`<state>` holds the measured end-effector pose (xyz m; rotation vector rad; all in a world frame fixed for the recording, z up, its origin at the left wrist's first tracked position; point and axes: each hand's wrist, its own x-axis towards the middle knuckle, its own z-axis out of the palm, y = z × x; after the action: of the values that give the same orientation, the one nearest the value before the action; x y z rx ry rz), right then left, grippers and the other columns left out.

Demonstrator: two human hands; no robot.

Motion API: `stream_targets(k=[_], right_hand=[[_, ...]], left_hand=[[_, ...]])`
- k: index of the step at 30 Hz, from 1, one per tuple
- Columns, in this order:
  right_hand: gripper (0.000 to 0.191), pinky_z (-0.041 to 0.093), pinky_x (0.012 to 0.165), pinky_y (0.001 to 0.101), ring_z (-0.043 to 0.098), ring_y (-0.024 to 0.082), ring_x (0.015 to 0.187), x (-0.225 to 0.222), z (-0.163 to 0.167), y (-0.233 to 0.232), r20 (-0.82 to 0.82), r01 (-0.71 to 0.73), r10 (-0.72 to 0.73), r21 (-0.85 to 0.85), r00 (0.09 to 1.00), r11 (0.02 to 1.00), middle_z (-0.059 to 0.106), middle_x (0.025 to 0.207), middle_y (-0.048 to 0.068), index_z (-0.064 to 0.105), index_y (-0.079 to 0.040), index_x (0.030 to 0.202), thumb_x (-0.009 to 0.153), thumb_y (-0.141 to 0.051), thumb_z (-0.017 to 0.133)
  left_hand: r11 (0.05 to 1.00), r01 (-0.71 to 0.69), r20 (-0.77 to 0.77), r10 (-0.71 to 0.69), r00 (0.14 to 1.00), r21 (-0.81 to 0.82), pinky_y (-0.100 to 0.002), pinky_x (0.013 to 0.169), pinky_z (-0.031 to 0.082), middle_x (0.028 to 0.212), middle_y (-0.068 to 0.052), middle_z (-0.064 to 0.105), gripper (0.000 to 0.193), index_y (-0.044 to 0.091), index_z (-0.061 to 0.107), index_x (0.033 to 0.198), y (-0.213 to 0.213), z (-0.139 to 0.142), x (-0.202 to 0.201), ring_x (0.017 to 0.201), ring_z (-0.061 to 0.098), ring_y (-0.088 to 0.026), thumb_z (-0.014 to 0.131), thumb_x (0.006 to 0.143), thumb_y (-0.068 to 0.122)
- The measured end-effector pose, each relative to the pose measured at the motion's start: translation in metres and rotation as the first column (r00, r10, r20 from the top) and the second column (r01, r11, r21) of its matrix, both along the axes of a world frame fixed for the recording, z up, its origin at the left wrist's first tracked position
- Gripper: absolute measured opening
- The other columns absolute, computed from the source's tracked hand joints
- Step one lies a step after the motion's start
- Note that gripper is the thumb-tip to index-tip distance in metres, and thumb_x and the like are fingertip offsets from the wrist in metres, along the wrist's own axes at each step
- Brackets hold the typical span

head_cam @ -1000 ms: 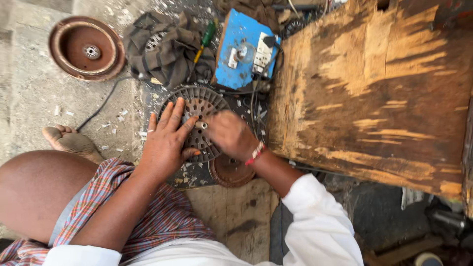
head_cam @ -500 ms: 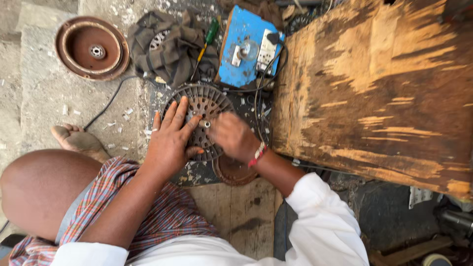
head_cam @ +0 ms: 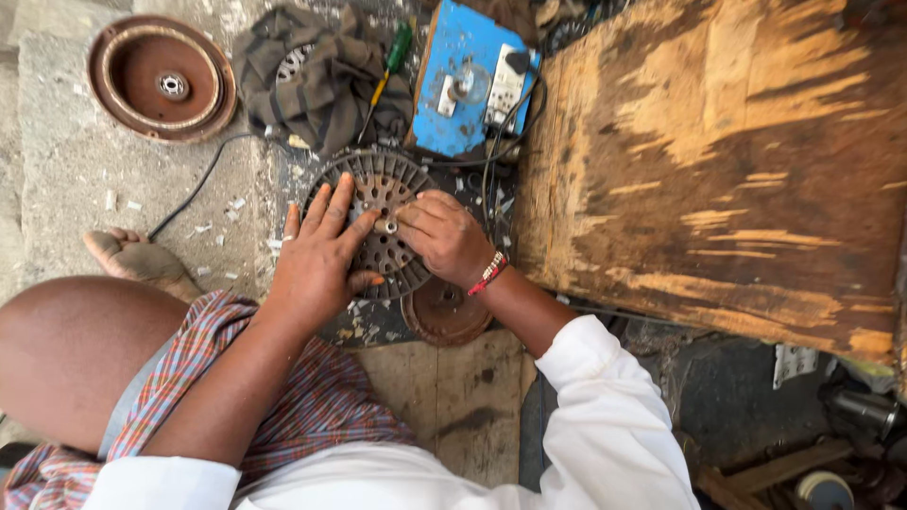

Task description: The person sits on the ground repairing a fan motor. They hold the plastic fan blade and press and twist the metal rotor shaft into the blade's center hub, then fit a component onto the shaft and work it into place by hand.

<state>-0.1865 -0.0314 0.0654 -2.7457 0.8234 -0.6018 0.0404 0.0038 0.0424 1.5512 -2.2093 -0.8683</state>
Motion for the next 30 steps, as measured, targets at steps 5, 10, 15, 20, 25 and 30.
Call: stream_targets(k=[5, 10, 15, 20, 25, 30], right_hand=[[0.016, 0.054, 0.102, 0.045, 0.07, 0.028, 0.104, 0.006, -0.003, 0.005, -0.02, -0.056, 0.054, -0.11, 0.998, 0.992, 0.073, 0.107, 0.011, 0.077, -0.007, 0.098, 0.084, -0.007, 0.069], [0.012, 0.055, 0.103, 0.0426, 0.07, 0.025, 0.105, 0.018, 0.011, 0.0, -0.023, 0.015, -0.017, -0.077, 1.0, 0.997, 0.073, 0.109, 0.011, 0.075, -0.003, 0.102, 0.094, -0.009, 0.07], [0.017, 0.054, 0.098, 0.0435, 0.068, 0.029, 0.101, 0.018, 0.019, -0.006, -0.037, -0.03, 0.025, -0.123, 0.999, 0.992, 0.073, 0.109, 0.013, 0.075, -0.003, 0.103, 0.088, -0.007, 0.067], [0.019, 0.056, 0.101, 0.0451, 0.069, 0.029, 0.105, -0.038, 0.022, -0.021, -0.012, -0.124, 0.123, -0.045, 0.992, 0.991, 0.072, 0.109, 0.012, 0.069, -0.001, 0.105, 0.088, -0.008, 0.068], [0.02, 0.055, 0.092, 0.0457, 0.067, 0.031, 0.098, -0.048, 0.017, -0.032, -0.019, -0.001, 0.0, -0.083, 1.0, 0.997, 0.072, 0.106, 0.014, 0.073, 0.0, 0.105, 0.086, -0.006, 0.069], [0.015, 0.055, 0.101, 0.0458, 0.07, 0.029, 0.105, -0.04, 0.022, -0.031, 0.032, -0.094, 0.094, -0.017, 0.995, 0.995, 0.072, 0.109, 0.011, 0.072, -0.001, 0.103, 0.089, -0.008, 0.07]], left_hand=[[1.0, 0.005, 0.006, -0.005, 1.0, -0.008, -0.065, 0.116, 0.025, 0.168, -0.016, 0.018, 0.092, 0.02, 0.055, 0.143, -0.001, 0.006, 0.009, 0.151, 0.025, -0.041, 0.089, 0.06, 0.041], [1.0, 0.013, 0.038, -0.013, 0.999, 0.009, -0.064, 0.118, 0.024, 0.169, -0.015, 0.017, 0.092, 0.02, 0.055, 0.144, -0.004, 0.015, 0.018, 0.152, 0.025, -0.039, 0.089, 0.061, 0.041], [1.0, 0.007, 0.021, -0.007, 1.0, 0.027, -0.065, 0.116, 0.025, 0.168, -0.014, 0.017, 0.092, 0.021, 0.056, 0.142, -0.007, 0.02, 0.027, 0.152, 0.025, -0.039, 0.089, 0.059, 0.042], [1.0, 0.011, 0.008, -0.011, 1.0, 0.009, -0.066, 0.116, 0.026, 0.168, -0.015, 0.018, 0.091, 0.021, 0.056, 0.143, -0.023, 0.016, -0.038, 0.152, 0.026, -0.041, 0.089, 0.061, 0.039], [1.0, 0.006, -0.005, -0.006, 1.0, 0.024, -0.066, 0.115, 0.026, 0.168, -0.015, 0.017, 0.092, 0.02, 0.056, 0.143, -0.029, 0.022, -0.042, 0.151, 0.026, -0.041, 0.09, 0.059, 0.039], [1.0, 0.022, 0.019, -0.022, 1.0, 0.018, -0.065, 0.117, 0.025, 0.168, -0.015, 0.017, 0.092, 0.02, 0.055, 0.143, -0.037, 0.027, -0.04, 0.152, 0.026, -0.04, 0.089, 0.06, 0.041]])
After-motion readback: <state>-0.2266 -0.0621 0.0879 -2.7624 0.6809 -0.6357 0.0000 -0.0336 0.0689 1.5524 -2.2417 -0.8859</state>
